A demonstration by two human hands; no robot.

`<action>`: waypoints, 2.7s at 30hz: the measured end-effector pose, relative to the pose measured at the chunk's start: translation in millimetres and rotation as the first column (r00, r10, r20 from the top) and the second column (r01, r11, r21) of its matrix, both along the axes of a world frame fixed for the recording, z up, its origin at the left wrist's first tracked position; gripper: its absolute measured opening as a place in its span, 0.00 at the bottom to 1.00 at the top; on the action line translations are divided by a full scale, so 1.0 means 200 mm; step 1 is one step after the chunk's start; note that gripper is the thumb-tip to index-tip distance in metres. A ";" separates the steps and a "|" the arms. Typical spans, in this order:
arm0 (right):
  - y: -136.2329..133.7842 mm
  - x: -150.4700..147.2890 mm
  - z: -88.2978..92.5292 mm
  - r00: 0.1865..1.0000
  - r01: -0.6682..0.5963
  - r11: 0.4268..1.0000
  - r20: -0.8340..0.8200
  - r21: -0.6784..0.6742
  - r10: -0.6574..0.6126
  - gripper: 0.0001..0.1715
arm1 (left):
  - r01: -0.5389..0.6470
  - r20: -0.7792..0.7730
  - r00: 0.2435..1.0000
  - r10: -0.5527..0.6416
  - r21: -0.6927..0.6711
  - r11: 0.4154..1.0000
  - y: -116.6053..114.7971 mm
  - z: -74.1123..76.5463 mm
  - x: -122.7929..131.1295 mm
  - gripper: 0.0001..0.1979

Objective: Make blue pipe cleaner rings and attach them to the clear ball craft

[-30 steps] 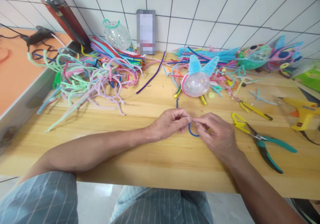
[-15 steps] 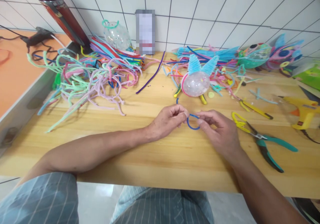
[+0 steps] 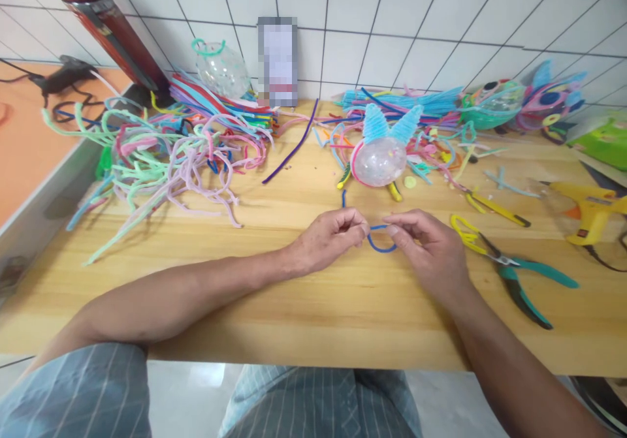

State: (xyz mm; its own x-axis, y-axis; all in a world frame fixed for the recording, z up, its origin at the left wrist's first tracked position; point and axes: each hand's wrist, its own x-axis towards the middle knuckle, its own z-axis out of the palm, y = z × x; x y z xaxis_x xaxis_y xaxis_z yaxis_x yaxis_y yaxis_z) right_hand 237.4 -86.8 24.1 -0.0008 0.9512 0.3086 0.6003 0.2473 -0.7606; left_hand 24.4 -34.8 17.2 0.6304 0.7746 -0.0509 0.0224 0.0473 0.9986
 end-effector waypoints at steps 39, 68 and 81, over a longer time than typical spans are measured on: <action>0.00 -0.04 0.00 0.973 0.023 0.986 -0.222 -0.163 -0.060 0.10 | -0.153 0.025 0.988 0.152 0.251 0.956 -0.01 -0.01 0.00 0.14; 0.02 -0.03 -0.02 0.985 0.101 0.969 -0.113 -0.227 -0.130 0.01 | -0.116 0.071 0.991 0.117 -0.015 0.993 0.02 -0.13 0.03 0.21; -0.24 0.00 -0.03 0.929 0.143 0.947 -0.291 -0.286 -0.228 0.10 | -0.075 0.028 0.997 0.075 -0.001 0.997 0.02 -0.11 0.04 0.28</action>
State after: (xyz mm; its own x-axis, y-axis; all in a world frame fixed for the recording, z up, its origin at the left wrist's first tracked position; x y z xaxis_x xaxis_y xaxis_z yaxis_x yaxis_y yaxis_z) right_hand 237.1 -135.5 17.8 0.2405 0.9706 0.0099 0.3342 -0.0732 -0.9396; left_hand 31.8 -31.7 -5.4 0.5719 0.8196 -0.0342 -0.0093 0.0481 0.9988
